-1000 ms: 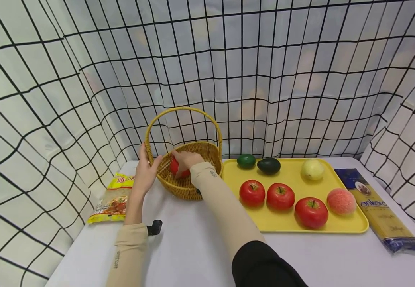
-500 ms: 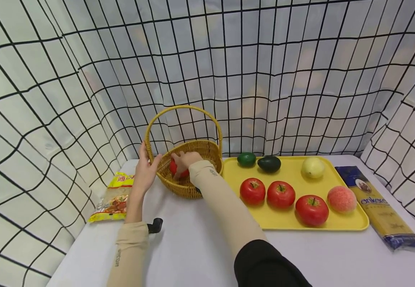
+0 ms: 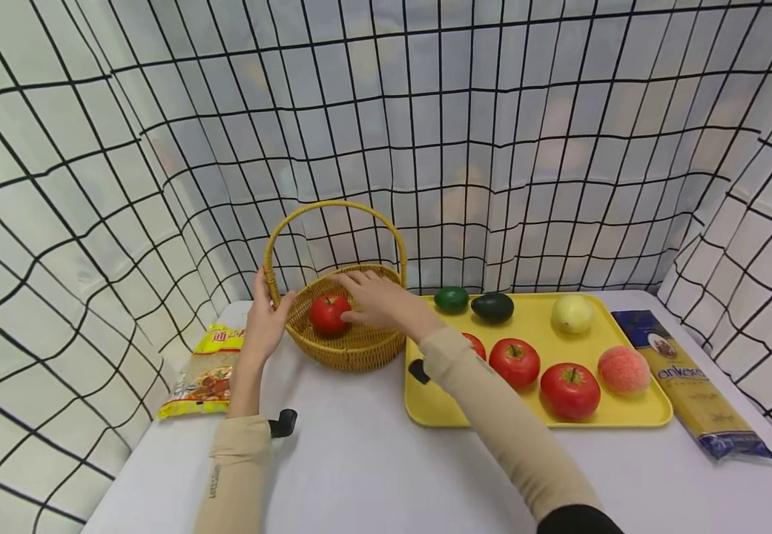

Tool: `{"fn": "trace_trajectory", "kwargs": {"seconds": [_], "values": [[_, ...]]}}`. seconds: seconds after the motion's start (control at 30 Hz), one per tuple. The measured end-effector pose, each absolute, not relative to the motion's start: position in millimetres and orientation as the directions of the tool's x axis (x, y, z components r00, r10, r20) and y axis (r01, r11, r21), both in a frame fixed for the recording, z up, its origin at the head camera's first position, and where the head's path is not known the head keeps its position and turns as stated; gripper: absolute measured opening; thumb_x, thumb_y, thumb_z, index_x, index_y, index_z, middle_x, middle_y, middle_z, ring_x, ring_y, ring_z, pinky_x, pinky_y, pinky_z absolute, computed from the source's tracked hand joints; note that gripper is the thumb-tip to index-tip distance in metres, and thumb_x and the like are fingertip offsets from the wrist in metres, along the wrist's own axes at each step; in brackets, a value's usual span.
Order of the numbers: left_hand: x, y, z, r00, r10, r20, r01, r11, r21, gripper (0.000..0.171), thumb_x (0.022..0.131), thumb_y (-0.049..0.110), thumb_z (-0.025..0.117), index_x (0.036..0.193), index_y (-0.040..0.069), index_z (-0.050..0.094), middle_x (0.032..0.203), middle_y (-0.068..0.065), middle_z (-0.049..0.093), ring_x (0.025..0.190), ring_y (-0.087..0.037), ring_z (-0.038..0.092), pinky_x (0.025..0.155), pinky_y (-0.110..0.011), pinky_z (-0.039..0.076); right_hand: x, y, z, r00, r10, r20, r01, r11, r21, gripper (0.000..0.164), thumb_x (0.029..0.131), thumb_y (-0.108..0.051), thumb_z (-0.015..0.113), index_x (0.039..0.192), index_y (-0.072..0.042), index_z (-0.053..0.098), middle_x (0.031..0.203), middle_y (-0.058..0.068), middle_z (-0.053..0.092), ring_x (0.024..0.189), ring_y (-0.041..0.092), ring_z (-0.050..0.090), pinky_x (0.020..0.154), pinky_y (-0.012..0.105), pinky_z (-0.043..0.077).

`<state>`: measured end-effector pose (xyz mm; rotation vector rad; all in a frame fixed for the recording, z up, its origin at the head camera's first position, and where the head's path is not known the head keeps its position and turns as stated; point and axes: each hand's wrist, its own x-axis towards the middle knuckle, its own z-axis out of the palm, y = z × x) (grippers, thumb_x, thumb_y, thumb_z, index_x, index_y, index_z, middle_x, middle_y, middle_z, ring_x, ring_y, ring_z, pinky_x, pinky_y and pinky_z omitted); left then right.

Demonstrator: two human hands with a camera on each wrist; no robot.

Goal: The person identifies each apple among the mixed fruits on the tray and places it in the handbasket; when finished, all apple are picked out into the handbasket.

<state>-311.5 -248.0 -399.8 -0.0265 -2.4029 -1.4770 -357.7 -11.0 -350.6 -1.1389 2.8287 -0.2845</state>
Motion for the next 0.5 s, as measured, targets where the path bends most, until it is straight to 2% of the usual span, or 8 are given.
{"fn": "trace_trajectory", "kwargs": {"seconds": [0.13,0.2,0.33,0.5], "values": [[-312.8,-249.4,-399.3,-0.953,-0.143,0.266,0.171,0.471,0.865,0.084,0.107,0.04,0.049,0.166,0.029,-0.01,0.175,-0.01,0.005,0.161,-0.034,0.013,0.13,-0.057,0.017,-325.1,43.8,-352.7,-0.728,-0.667,0.162,-0.683,0.681,-0.265,0.064,0.103,-0.043,0.059,0.16,-0.029,0.033,0.159,0.0,0.047,0.144,0.027,0.048,0.12,0.051,0.041],[-310.5,-251.6,-399.2,-0.952,-0.147,0.27,0.17,0.48,0.861,0.084,0.107,0.041,0.049,0.165,0.028,-0.011,0.175,-0.01,0.004,0.161,-0.035,0.013,0.13,-0.058,0.017,-309.4,67.1,-358.1,-0.761,-0.618,0.199,-0.647,0.697,-0.31,0.063,0.102,-0.043,0.061,0.158,-0.029,0.038,0.157,-0.001,0.049,0.144,0.026,0.049,0.12,0.052,0.041],[-310.6,-253.1,-398.4,-0.946,-0.156,0.285,0.175,0.494,0.851,0.084,0.107,0.04,0.049,0.165,0.029,-0.011,0.174,-0.011,0.004,0.16,-0.037,0.014,0.129,-0.059,0.018,-292.3,101.8,-372.8,-0.826,-0.528,0.199,-0.562,0.742,-0.364,0.064,0.1,-0.046,0.064,0.157,-0.027,0.041,0.159,0.004,0.048,0.148,0.031,0.044,0.123,0.059,0.033],[-312.7,-245.1,-404.6,-0.947,-0.146,0.285,0.182,0.486,0.855,0.084,0.107,0.039,0.049,0.166,0.028,-0.01,0.173,-0.016,0.011,0.158,-0.039,0.02,0.127,-0.06,0.023,-292.0,126.8,-391.6,-0.863,-0.482,0.147,-0.5,0.782,-0.371,0.069,0.097,-0.047,0.067,0.157,-0.024,0.041,0.162,0.01,0.044,0.15,0.038,0.039,0.124,0.066,0.026]]}}
